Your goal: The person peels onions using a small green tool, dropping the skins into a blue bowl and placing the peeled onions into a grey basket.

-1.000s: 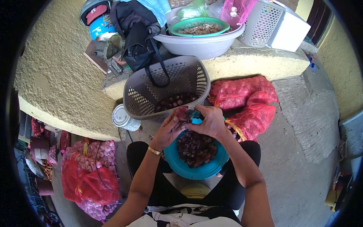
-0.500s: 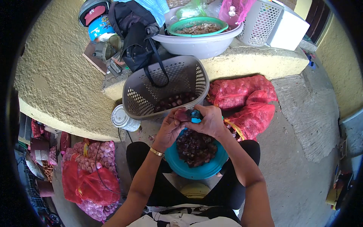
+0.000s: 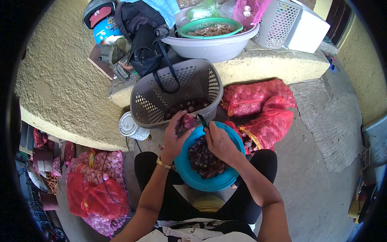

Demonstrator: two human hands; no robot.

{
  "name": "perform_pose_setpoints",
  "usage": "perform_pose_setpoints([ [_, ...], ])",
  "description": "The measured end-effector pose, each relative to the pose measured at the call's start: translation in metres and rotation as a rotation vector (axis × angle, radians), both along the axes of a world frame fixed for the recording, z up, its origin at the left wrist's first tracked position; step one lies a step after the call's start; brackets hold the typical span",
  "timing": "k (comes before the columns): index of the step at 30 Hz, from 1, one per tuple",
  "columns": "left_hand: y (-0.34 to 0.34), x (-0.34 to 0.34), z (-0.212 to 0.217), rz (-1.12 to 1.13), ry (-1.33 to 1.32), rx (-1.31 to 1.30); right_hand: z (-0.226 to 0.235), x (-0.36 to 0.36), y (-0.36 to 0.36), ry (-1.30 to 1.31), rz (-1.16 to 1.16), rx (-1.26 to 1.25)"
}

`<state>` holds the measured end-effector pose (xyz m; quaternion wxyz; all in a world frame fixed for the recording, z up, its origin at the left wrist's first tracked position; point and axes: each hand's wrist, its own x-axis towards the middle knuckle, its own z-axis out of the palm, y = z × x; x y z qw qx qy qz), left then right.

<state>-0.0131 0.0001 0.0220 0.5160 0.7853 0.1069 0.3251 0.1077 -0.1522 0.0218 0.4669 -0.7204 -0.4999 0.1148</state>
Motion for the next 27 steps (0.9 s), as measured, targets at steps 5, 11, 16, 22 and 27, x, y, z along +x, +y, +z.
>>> perform_pose_setpoints([
  [5, -0.001, 0.000, -0.002, 0.054, 0.050, 0.175, -0.006, -0.003, 0.003, -0.146, -0.036, -0.076],
  [11, -0.002, 0.001, 0.000, 0.039, 0.098, 0.343, -0.002, -0.006, 0.007, -0.049, -0.016, -0.152],
  [16, -0.003, 0.000, -0.002, 0.022, 0.137, 0.441, 0.006, -0.012, 0.009, -0.144, -0.063, -0.143],
  [22, -0.003, -0.001, -0.001, -0.016, 0.184, 0.493, 0.024, -0.011, 0.006, -0.115, -0.079, -0.172],
  [27, -0.003, -0.001, 0.002, -0.035, 0.178, 0.522, 0.033, -0.010, 0.005, -0.076, -0.075, -0.193],
])
